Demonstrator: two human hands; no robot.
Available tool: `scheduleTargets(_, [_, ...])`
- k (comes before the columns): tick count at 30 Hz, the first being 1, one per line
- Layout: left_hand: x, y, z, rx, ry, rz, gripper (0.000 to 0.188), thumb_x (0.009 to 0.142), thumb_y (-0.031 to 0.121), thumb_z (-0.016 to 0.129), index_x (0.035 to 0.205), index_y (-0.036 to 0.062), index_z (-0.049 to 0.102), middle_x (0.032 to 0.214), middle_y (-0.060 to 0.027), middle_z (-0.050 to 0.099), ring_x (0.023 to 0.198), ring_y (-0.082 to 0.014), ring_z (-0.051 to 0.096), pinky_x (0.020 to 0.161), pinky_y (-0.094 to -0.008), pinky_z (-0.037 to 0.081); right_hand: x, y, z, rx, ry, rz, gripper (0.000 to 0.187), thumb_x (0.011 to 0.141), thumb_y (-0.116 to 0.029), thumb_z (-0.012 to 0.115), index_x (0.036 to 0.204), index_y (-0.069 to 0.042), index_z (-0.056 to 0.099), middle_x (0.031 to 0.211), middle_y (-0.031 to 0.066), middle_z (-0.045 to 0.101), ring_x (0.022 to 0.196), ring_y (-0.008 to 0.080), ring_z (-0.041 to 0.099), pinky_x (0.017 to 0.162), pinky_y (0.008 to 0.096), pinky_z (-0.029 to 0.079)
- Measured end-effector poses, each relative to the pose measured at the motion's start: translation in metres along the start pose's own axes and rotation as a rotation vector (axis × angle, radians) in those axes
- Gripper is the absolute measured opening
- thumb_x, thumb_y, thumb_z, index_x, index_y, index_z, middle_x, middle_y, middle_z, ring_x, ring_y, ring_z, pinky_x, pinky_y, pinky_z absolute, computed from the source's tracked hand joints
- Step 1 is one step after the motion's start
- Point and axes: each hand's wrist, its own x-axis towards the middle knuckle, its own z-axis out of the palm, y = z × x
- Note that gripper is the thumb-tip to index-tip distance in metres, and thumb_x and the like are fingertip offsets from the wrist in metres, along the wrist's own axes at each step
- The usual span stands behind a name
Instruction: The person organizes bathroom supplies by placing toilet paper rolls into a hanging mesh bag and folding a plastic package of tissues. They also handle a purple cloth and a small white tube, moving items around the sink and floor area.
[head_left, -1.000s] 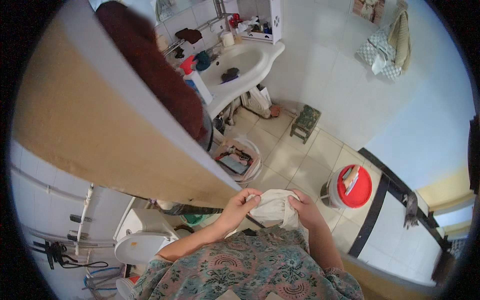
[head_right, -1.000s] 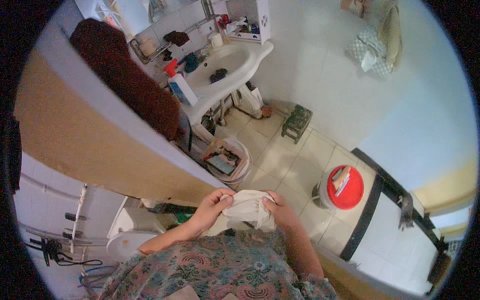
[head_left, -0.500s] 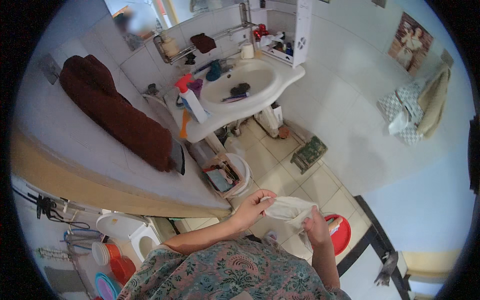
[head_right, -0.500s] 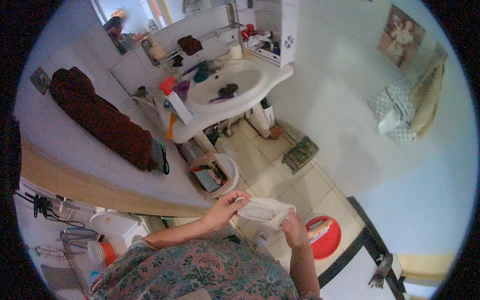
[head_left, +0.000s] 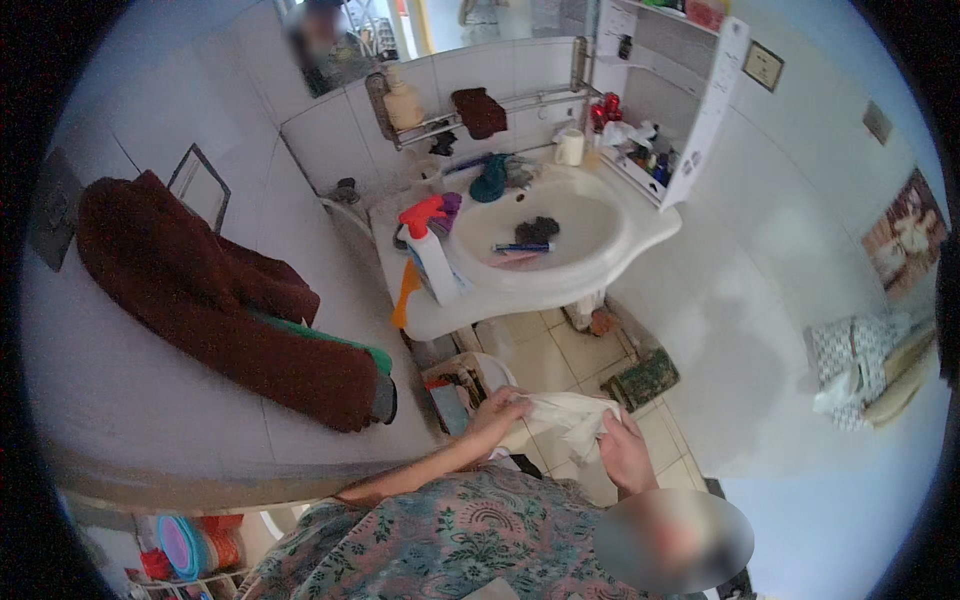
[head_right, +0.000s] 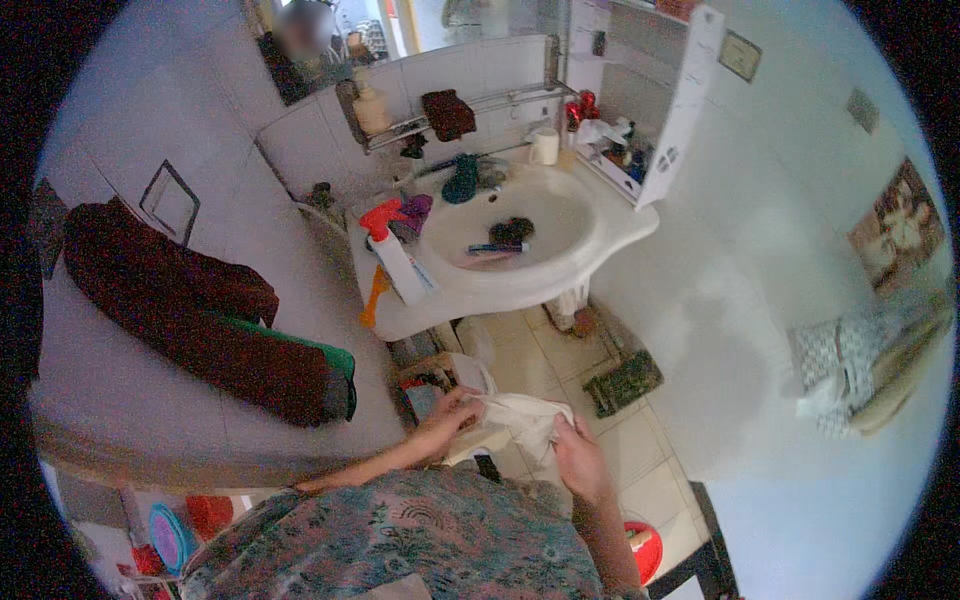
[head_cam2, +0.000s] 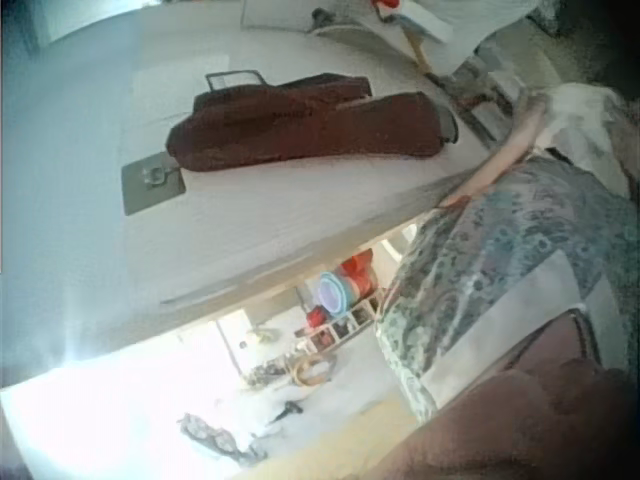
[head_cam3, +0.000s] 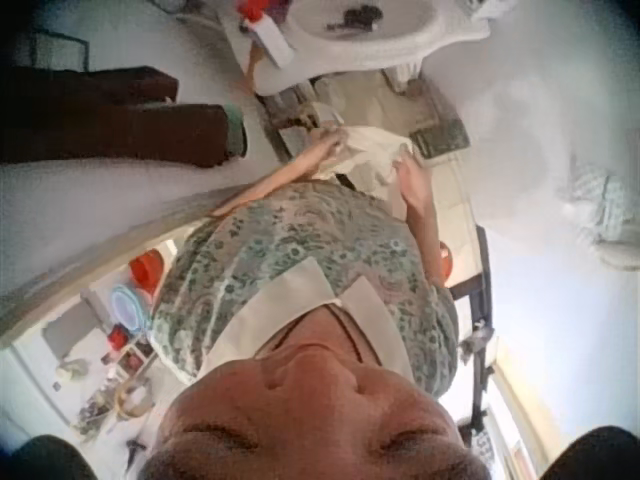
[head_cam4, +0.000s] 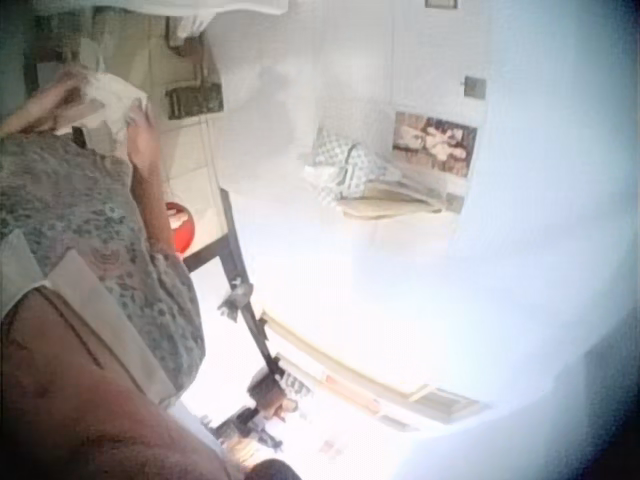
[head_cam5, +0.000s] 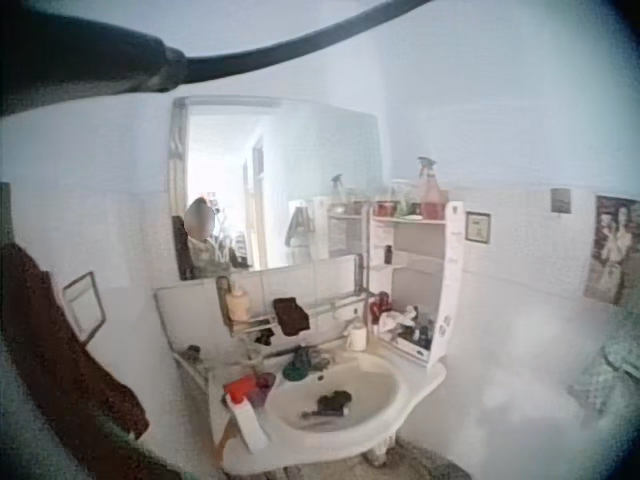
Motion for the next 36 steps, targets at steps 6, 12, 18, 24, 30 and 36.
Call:
scheduleTargets(6, [0.017, 0.016, -0.044, -0.635, 0.237, -0.045, 0.021, 0.093, 0.015, 0.043, 0.112, 0.0081, 0.05, 0.093, -0.0033, 0.054, 0.085, -0.014, 0.055, 0.066, -0.027, 0.046, 0.09, -0.003, 0.033, -0.105, -0.084, 0.287, 0.029, 0.093, -0.013, 0.049, 0.119, 0.0, 0.048, 0.114, 0.0078, 0.056, 0.105, 0.0177, 0.053, 0.092, 0.0325, 0.041])
scheduleTargets(12, [0.023, 0.044, -0.058, -0.725, 0.523, 0.155, 0.021, 0.092, 0.013, 0.043, 0.111, 0.0073, 0.05, 0.108, -0.0059, 0.055, 0.103, -0.0179, 0.053, 0.09, -0.0347, 0.044, 0.178, 0.004, 0.05, -0.338, -0.272, 0.577, 0.038, 0.093, -0.022, 0.052, 0.124, -0.001, 0.045, 0.12, 0.0066, 0.053, 0.11, 0.0174, 0.051, 0.094, 0.037, 0.04])
scheduleTargets(18, [0.041, 0.068, -0.026, -1.145, 0.63, 0.173, 0.028, 0.092, 0.015, 0.044, 0.12, 0.0086, 0.042, 0.119, -0.0079, 0.05, 0.11, -0.0236, 0.051, 0.094, -0.0377, 0.043, 0.249, -0.009, 0.048, -0.343, -0.655, 0.839, 0.056, 0.094, -0.046, 0.04, 0.133, -0.006, 0.036, 0.13, 0.0079, 0.045, 0.115, 0.0232, 0.047, 0.099, 0.0405, 0.037])
scheduleTargets(24, [0.099, 0.08, 0.035, -0.424, 0.591, 0.105, 0.027, 0.092, 0.021, 0.05, 0.117, 0.0105, 0.051, 0.12, -0.006, 0.051, 0.11, -0.0198, 0.05, 0.092, -0.0363, 0.043, 0.292, -0.035, 0.03, 0.018, -0.738, 1.156, 0.059, 0.092, -0.054, 0.034, 0.134, -0.012, 0.035, 0.132, 0.0101, 0.044, 0.12, 0.0265, 0.044, 0.101, 0.0438, 0.036])
scheduleTargets(30, [0.111, 0.08, 0.081, 0.46, 0.924, 0.202, 0.037, 0.084, 0.014, 0.062, 0.119, 0.0106, 0.052, 0.126, -0.0141, 0.046, 0.121, -0.0304, 0.04, 0.1, -0.0409, 0.034, 0.324, -0.03, -0.007, -0.27, -0.857, 1.207, 0.05, 0.095, -0.046, 0.036, 0.133, -0.014, 0.036, 0.129, 0.009, 0.047, 0.114, 0.0218, 0.05, 0.091, 0.0376, 0.047])
scheduleTargets(36, [0.104, 0.076, 0.104, 0.479, 1.033, 0.191, 0.05, 0.073, -0.001, 0.06, 0.121, 0.0039, 0.046, 0.129, -0.0139, 0.044, 0.116, -0.033, 0.044, 0.096, -0.0403, 0.037, 0.278, -0.043, 0.014, -0.452, -0.802, 1.209, 0.043, 0.096, -0.034, 0.043, 0.134, -0.016, 0.035, 0.113, 0.0, 0.052, 0.102, 0.0126, 0.053, 0.085, 0.0298, 0.046])
